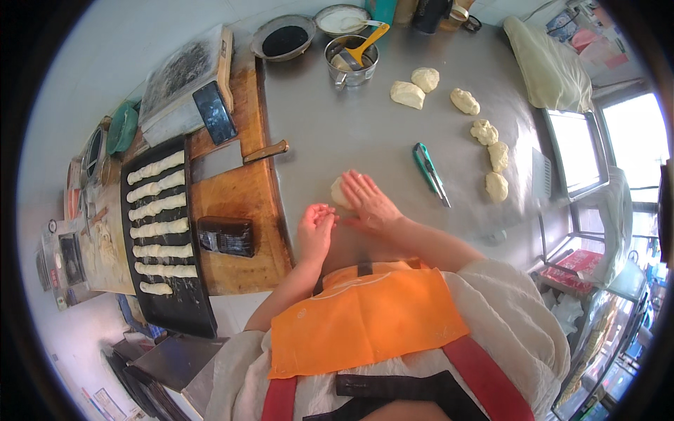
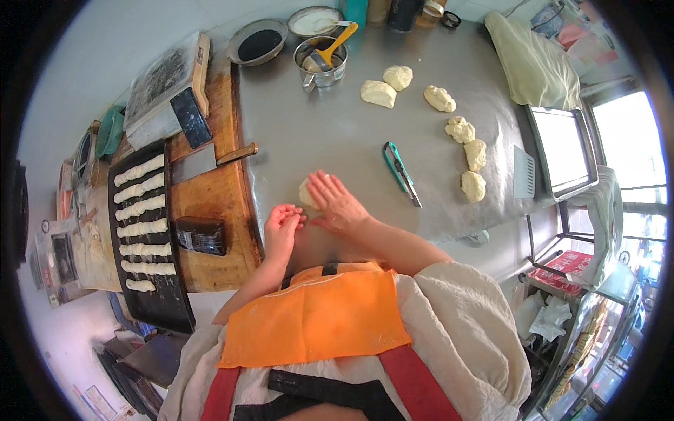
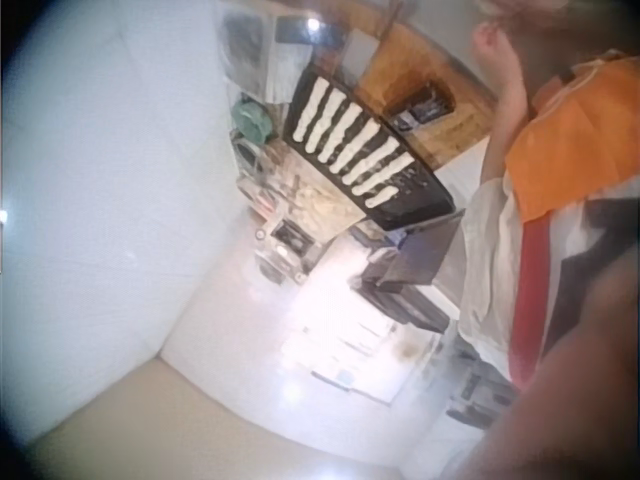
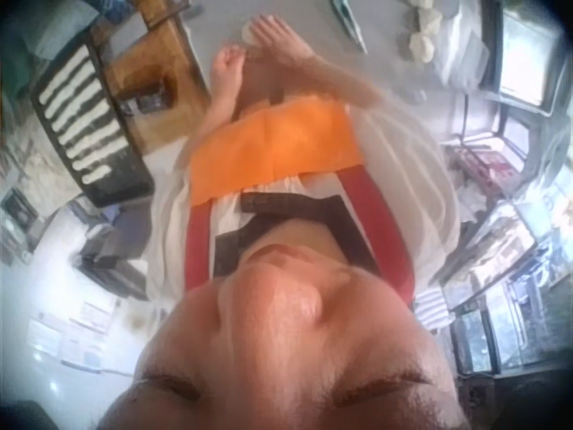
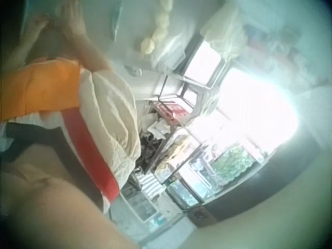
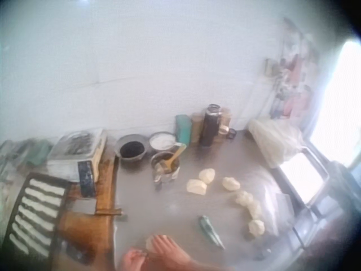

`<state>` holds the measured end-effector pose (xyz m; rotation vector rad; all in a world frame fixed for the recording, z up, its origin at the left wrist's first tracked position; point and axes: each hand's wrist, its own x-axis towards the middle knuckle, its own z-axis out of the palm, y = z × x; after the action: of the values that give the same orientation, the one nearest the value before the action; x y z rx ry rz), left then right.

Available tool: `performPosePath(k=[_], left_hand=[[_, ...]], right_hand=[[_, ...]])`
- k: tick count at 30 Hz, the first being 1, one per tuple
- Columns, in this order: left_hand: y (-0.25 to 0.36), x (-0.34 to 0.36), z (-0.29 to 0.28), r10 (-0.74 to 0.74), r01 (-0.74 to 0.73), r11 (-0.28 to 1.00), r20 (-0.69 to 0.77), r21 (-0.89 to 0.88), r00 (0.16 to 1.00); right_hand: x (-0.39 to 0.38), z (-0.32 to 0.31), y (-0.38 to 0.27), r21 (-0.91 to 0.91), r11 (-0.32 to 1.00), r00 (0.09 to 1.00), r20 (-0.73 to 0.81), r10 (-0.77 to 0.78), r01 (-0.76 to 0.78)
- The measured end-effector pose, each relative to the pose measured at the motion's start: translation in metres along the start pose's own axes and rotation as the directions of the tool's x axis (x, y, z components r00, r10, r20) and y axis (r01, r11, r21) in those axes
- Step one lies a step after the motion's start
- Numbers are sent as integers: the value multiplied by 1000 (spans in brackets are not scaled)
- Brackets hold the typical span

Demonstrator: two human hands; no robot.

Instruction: The person flattens pieces of dough by hand, applies a filling using a scraper, rolls the dough into cylindrical shapes, and places them onto a baking tray.

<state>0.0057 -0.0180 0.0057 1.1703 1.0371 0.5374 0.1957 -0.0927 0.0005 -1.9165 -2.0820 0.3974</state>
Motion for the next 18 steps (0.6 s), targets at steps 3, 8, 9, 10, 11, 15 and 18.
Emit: performPosePath(k=[3, 8, 9, 10, 11, 15, 18], left_hand=[[-9, -3, -6, 46, -44, 995, -26, 87, 999], [2, 37, 12, 83, -26, 931, -141, 364, 987], [6, 50, 19, 64, -12, 914, -115, 406, 991], [11, 60, 27, 36, 9, 895, -93, 445, 995], [15, 68, 33, 31, 0, 885, -60, 465, 998], [32, 80, 33, -177, 164, 981, 141, 100, 974], [41, 74, 18, -181, 266, 944, 365, -196, 913]], right_hand=[[3, 0, 3, -32, 993, 984, -138, 109, -115], [24, -22, 12, 338, 891, 946, -3, 323, -303], [29, -27, 14, 473, 774, 882, 12, 471, -420], [33, -31, 15, 541, 607, 758, 91, 646, -582], [37, -36, 16, 556, 631, 797, 100, 596, -541], [41, -49, 24, 662, 439, 763, 334, 553, -608], [32, -53, 24, 810, 280, 781, 309, 543, -515]])
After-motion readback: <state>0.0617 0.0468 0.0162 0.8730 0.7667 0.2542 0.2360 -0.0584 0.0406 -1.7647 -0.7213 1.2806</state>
